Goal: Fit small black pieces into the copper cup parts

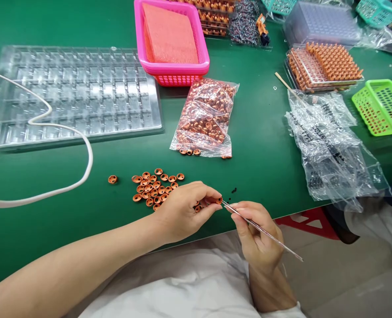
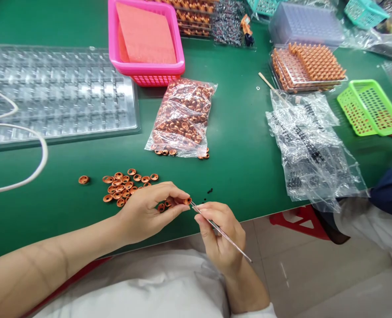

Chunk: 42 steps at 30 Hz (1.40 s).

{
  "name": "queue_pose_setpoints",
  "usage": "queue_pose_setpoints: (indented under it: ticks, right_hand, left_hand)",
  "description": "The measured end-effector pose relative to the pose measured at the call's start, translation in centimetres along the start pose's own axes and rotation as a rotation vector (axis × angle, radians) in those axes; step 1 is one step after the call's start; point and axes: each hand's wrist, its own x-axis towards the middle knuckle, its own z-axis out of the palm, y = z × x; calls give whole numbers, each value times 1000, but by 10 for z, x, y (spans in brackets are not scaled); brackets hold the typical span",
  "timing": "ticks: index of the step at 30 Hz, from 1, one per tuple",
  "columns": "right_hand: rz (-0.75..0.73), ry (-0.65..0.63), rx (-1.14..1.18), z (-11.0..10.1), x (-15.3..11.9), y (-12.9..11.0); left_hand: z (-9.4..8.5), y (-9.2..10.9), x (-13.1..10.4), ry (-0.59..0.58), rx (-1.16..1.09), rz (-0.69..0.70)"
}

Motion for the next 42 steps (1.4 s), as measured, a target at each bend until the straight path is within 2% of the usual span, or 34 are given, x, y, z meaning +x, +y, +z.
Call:
queue_pose_setpoints:
  ticks: [14, 23, 31, 42]
  right_hand:
    - [-52, 15, -41, 6, -1, 0]
    - [-33, 49, 35, 0, 0, 0]
    - [-55, -71, 17, -6, 8, -1]
    - [-55, -107, -7, -9, 8, 0]
  left_hand:
    - [2, -3, -2, 34, 2, 47]
    - [0, -3, -1, -4, -30, 37]
    - [0, -3, 0, -29, -27, 39]
    - [0, -5, -1, -40, -20, 31]
